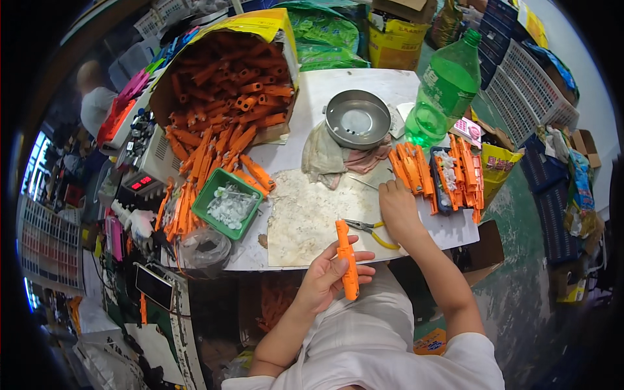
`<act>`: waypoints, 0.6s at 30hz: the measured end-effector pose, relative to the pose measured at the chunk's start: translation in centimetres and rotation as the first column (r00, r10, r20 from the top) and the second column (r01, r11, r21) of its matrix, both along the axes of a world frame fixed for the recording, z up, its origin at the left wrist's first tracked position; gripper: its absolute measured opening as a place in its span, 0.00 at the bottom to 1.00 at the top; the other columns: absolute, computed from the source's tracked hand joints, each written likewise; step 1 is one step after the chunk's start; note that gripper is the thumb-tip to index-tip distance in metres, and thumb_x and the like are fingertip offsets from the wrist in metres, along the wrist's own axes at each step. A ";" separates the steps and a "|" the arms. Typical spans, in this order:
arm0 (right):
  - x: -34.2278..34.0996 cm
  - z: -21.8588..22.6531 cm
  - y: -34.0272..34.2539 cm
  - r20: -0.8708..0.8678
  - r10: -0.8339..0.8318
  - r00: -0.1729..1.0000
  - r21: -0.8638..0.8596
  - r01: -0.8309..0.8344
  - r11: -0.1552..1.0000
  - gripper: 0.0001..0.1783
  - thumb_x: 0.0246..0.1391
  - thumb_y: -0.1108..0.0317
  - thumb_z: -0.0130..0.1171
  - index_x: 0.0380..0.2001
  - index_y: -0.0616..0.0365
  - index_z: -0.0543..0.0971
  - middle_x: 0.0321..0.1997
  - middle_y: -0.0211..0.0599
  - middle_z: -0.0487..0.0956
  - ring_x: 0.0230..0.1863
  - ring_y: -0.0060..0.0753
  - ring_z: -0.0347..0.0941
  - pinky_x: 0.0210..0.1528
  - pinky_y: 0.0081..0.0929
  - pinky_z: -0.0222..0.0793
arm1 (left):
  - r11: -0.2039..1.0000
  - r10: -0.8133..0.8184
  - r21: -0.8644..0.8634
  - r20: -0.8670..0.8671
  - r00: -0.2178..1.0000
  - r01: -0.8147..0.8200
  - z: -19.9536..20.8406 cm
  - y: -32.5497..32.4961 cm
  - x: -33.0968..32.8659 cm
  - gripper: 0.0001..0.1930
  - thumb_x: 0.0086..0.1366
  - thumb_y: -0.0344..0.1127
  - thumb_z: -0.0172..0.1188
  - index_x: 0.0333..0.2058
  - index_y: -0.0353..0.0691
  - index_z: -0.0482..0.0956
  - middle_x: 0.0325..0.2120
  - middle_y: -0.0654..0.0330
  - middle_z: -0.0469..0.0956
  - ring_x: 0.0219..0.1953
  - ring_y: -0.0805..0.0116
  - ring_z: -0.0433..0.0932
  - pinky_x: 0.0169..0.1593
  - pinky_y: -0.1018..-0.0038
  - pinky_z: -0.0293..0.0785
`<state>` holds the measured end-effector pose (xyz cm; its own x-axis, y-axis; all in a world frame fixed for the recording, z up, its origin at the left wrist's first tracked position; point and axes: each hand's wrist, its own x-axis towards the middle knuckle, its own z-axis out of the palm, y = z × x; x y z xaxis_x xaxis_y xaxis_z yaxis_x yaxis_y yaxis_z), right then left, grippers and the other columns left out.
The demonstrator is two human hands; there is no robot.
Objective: The person assembles small orange plastic components at a cluttered workbench. They insert white cylindrical pieces into the orange parts, use a screwdriver to adjust internal elements, and employ pliers to secure or modify the assembly. Finished units are placed on the table while additional parts are drawn from a nearby container.
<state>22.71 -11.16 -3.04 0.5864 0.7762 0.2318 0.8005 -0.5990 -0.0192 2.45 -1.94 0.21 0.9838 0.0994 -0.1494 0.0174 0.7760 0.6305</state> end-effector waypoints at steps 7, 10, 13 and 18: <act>-4.4 5.1 -4.6 -0.767 0.322 0.555 0.470 0.145 0.871 0.11 0.58 0.66 0.52 0.38 0.64 0.75 0.31 0.42 0.79 0.30 0.34 0.76 0.35 0.25 0.69 | 0.992 -0.016 0.121 -0.051 0.999 0.022 -0.8 0.8 -1.5 0.27 0.66 0.37 0.51 0.59 0.36 0.54 0.46 0.41 0.71 0.42 0.56 0.78 0.45 0.66 0.76; -6.4 6.8 -6.2 -0.774 0.361 0.520 0.472 0.094 0.877 0.11 0.57 0.69 0.53 0.39 0.64 0.78 0.26 0.34 0.78 0.27 0.18 0.68 0.31 0.19 0.65 | 0.980 -0.055 0.189 -0.040 0.998 0.062 -0.8 1.1 -1.4 0.27 0.65 0.35 0.51 0.59 0.34 0.54 0.46 0.41 0.72 0.40 0.57 0.79 0.45 0.67 0.76; -6.7 6.6 -6.7 -0.774 0.344 0.531 0.471 0.120 0.874 0.11 0.56 0.68 0.55 0.39 0.63 0.80 0.27 0.34 0.80 0.26 0.17 0.69 0.31 0.17 0.66 | 0.970 -0.070 0.228 -0.060 0.996 0.082 -0.8 1.2 -1.3 0.27 0.65 0.34 0.52 0.59 0.33 0.54 0.44 0.41 0.73 0.39 0.58 0.80 0.44 0.68 0.77; -6.3 6.2 -7.2 -0.852 0.307 0.424 0.411 0.178 0.894 0.12 0.54 0.68 0.56 0.39 0.63 0.80 0.27 0.35 0.80 0.26 0.19 0.71 0.32 0.17 0.66 | 0.961 -0.066 0.261 -0.094 0.993 0.088 -0.4 1.5 -1.4 0.28 0.65 0.35 0.53 0.60 0.35 0.56 0.44 0.48 0.74 0.39 0.67 0.78 0.43 0.74 0.75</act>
